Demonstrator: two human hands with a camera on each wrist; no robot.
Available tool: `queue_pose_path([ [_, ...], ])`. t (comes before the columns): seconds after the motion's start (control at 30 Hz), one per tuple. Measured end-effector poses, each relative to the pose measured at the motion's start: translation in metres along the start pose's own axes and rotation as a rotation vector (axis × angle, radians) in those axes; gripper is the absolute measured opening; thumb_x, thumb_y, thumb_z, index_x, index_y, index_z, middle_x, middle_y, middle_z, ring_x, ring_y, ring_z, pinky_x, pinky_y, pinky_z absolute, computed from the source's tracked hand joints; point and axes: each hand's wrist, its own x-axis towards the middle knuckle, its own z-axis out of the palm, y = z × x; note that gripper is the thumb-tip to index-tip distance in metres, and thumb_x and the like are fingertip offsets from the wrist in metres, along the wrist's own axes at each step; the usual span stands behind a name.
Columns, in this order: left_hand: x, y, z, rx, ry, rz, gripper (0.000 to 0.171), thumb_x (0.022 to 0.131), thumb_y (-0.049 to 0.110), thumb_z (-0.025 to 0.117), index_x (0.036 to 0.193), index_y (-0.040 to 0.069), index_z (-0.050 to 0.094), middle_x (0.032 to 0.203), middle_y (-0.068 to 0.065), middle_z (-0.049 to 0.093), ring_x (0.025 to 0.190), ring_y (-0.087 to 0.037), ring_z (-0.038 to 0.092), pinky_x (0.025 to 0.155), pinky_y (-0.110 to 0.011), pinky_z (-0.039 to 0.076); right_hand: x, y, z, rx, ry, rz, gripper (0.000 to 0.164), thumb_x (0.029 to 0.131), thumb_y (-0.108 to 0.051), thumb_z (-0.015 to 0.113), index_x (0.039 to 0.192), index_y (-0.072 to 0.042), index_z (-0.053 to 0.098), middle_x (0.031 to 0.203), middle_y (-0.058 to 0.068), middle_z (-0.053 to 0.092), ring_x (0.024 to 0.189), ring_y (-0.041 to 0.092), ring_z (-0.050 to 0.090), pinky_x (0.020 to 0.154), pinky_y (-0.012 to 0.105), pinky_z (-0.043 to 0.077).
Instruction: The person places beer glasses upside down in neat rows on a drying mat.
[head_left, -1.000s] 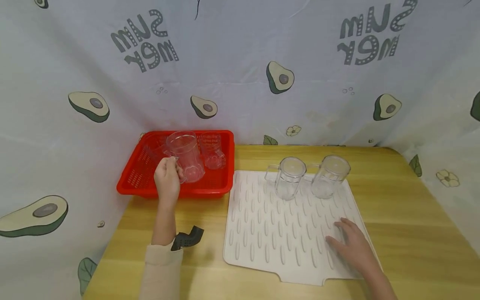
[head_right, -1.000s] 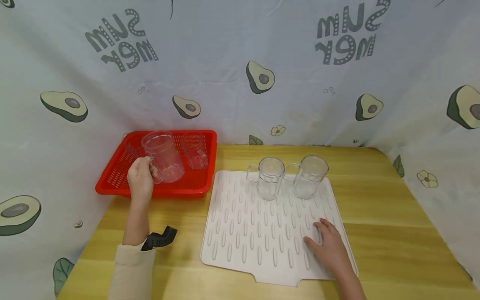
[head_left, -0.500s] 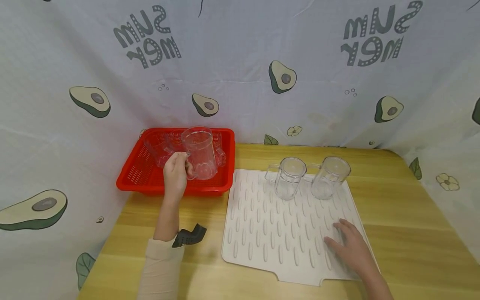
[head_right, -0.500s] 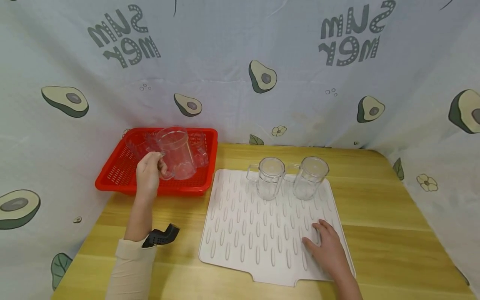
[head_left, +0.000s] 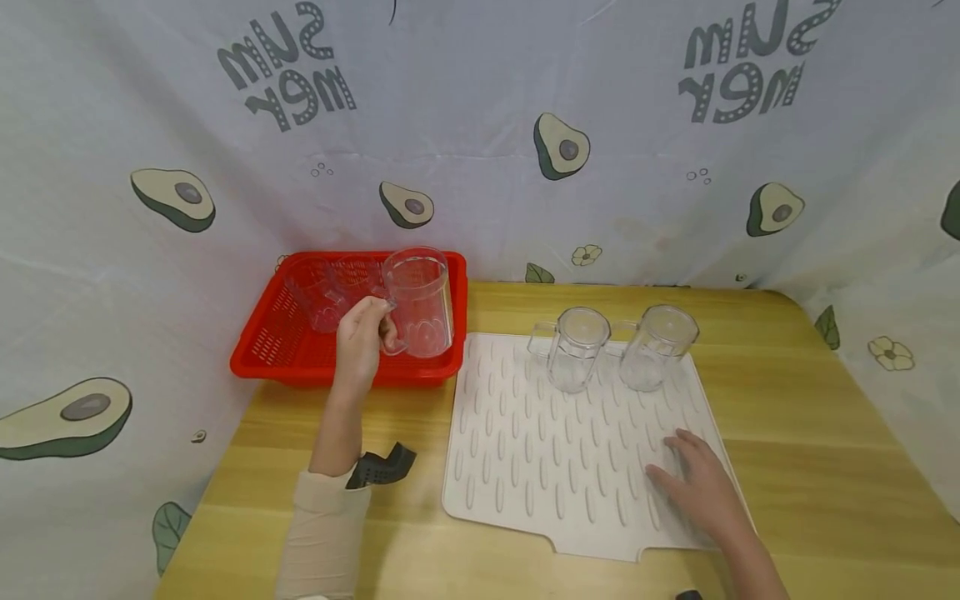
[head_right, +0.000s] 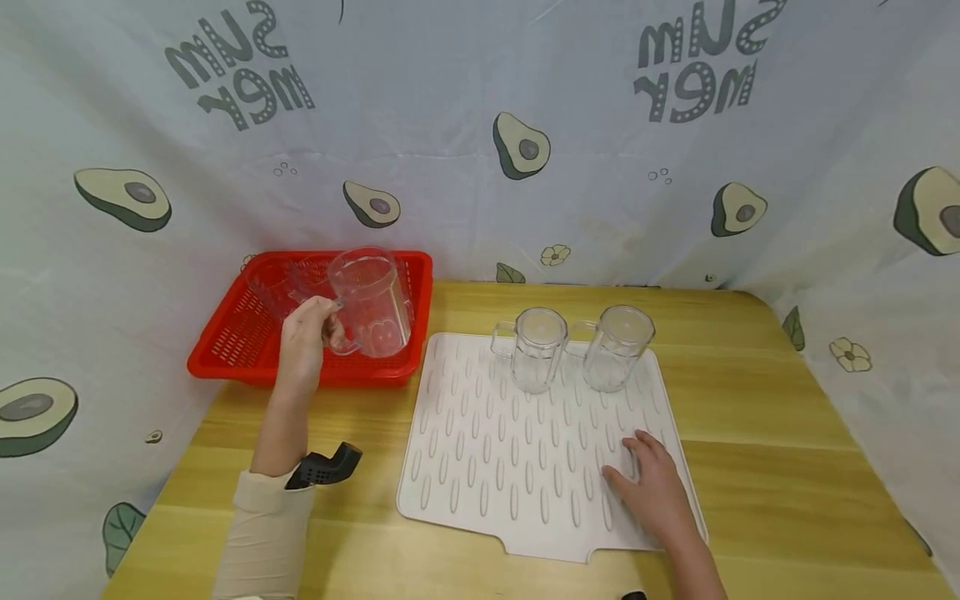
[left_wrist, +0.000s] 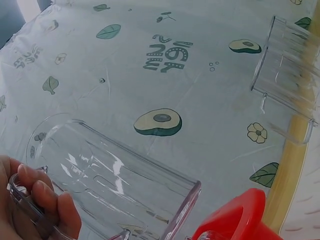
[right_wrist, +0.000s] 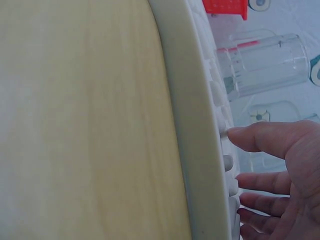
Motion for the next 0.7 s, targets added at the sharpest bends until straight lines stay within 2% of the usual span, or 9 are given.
queue_pose_path([
  [0.23,-0.002,0.003,0.008,-0.014,-0.087,0.007,0.032,0.101,0.014,0.041,0.073,-0.002,0.043,0.055,-0.003,0.042,0.05,-0.013,0.04,0.05,-0.023,0.039,0.002,-0.001,0.001,-0.002,-0.005,0.005,0.063,0.09,-0.03,0.068,0.129,0.015,0.046,0.141,0.039,0.028,0.13,0.058,0.024,0.103,0.068,0.022],
  [0.47,-0.003,0.004,0.016,-0.02,-0.167,0.046,0.034,0.1,0.016,0.041,0.075,-0.007,0.044,0.056,-0.003,0.042,0.05,-0.014,0.041,0.052,-0.024,0.04,0.001,-0.002,0.001,-0.001,-0.013,0.013,0.064,0.09,-0.029,0.067,0.129,0.016,0.045,0.141,0.04,0.027,0.129,0.059,0.023,0.103,0.068,0.021],
  [0.7,-0.004,0.003,0.027,-0.014,-0.237,0.093,0.035,0.1,0.016,0.04,0.072,-0.005,0.044,0.055,-0.005,0.041,0.049,-0.014,0.039,0.049,-0.024,0.037,0.002,0.0,0.0,-0.012,-0.022,0.023,0.064,0.091,-0.03,0.067,0.13,0.015,0.044,0.142,0.039,0.026,0.13,0.058,0.023,0.103,0.068,0.021],
])
